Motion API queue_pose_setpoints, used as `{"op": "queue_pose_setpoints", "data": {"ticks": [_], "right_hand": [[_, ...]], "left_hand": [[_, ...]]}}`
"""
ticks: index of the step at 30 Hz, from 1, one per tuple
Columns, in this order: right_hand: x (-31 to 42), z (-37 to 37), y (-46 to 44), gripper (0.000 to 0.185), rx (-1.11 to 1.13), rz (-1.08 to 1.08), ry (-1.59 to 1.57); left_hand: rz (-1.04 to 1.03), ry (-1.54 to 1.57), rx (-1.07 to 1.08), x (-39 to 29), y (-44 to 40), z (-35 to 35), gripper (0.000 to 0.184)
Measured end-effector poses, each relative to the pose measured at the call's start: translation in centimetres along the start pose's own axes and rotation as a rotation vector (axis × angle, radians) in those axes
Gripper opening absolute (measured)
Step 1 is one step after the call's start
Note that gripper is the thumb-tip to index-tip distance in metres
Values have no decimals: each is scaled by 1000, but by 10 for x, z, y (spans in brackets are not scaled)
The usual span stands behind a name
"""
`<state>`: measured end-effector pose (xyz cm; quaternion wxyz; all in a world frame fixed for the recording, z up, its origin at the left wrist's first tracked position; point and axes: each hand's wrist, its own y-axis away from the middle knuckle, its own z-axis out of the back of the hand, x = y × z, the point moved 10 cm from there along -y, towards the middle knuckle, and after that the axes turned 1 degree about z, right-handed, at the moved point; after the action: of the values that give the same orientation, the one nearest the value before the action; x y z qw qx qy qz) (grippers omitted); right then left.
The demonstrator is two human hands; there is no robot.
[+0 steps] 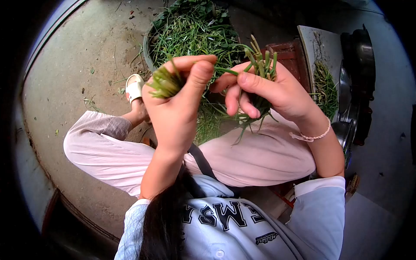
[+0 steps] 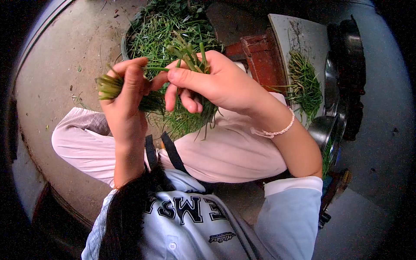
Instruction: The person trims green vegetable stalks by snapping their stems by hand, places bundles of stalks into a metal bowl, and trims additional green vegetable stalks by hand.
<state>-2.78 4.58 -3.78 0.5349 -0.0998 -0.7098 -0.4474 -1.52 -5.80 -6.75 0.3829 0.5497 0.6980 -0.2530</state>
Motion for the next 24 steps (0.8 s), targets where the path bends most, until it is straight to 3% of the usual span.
{"op": "queue_pose_setpoints", "data": {"ticks": [4,7,11,15,17,19,24], "right_hand": [[2,17,1,27,-105,24,-28],[1,51,5,33,-398,24,17],[13,107,18,31,-656,151,375],[26,106,27,28,-738,250,218],[35,57,16,19,-490,194,307],[35,23,10,12,-363,197,256],[23,4,5,9,-234,203,154]], "left_hand": [[6,75,-118,-1,-1,14,17],[-39,156,-199,-7,-4,28,18],[-25,189,-137,-9,-9,31,19],[50,158,-102,-6,-4,21,18],[62,51,-73,-7,-1,16,24],[138,180,54,-1,3,2,16],[90,9,24,-6,7,-1,14]]}}
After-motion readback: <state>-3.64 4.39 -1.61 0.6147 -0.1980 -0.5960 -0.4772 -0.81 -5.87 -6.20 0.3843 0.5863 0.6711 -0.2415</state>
